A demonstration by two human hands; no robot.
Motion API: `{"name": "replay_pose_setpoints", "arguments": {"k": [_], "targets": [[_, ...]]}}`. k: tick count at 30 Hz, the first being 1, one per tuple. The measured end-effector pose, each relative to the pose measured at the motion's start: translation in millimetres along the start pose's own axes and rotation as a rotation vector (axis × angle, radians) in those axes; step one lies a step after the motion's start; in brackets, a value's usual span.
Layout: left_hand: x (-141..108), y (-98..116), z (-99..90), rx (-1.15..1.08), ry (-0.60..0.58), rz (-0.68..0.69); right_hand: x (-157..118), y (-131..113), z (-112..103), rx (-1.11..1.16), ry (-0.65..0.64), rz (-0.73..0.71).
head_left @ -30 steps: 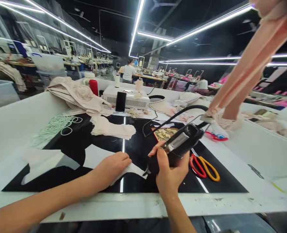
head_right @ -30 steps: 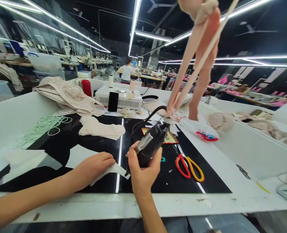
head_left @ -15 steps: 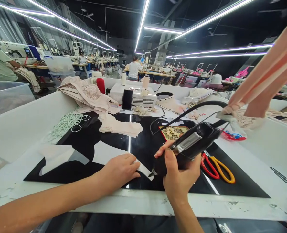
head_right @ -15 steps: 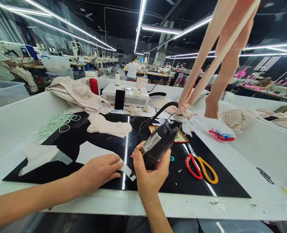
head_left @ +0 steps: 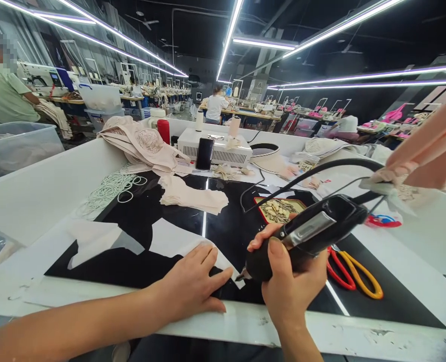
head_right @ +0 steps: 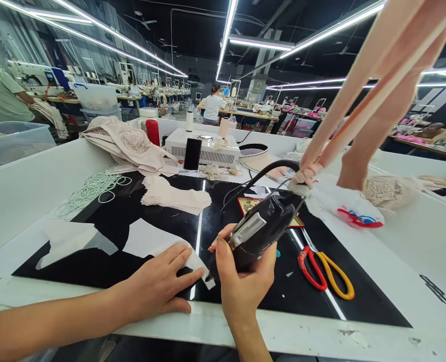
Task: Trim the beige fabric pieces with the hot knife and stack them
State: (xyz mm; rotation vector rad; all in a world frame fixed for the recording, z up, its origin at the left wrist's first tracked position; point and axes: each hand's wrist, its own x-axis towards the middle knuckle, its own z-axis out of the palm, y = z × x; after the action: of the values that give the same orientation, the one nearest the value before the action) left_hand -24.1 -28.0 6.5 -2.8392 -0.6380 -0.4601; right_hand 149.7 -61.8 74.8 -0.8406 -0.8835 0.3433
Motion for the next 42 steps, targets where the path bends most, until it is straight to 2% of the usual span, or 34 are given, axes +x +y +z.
{"name": "replay_pose_setpoints", "arguments": {"k": [5, 8, 18, 26, 35, 42], "targets": [[0.4, 0.3, -1.0, -0.026, 0.009, 0.004, 13.4, 3.7, 4.6, -0.002, 0.042, -0.018], [1.4, 0.0, -2.3, -0.037, 0.005, 0.01, 18.0, 8.9, 9.1, 0.006, 0.022, -0.009], [0.8, 2.1, 0.4, -0.083, 0.061, -0.003, 17.0, 21.1, 19.2, 0.03, -0.014, 0.004], [0.8, 2.1, -0.2, -0.102, 0.061, -0.013, 21.1, 23.5, 23.7, 0.054, -0.005, 0.003], [0.2, -0.4, -3.3, -0.119, 0.023, 0.011, 20.3, 30.1, 30.3, 0.081, -0.06, 0.01], [-0.5, -2.2, -4.8, -0.143, -0.006, 0.007, 24.3, 32.1, 34.5, 0.127, -0.047, 0.009]]}}
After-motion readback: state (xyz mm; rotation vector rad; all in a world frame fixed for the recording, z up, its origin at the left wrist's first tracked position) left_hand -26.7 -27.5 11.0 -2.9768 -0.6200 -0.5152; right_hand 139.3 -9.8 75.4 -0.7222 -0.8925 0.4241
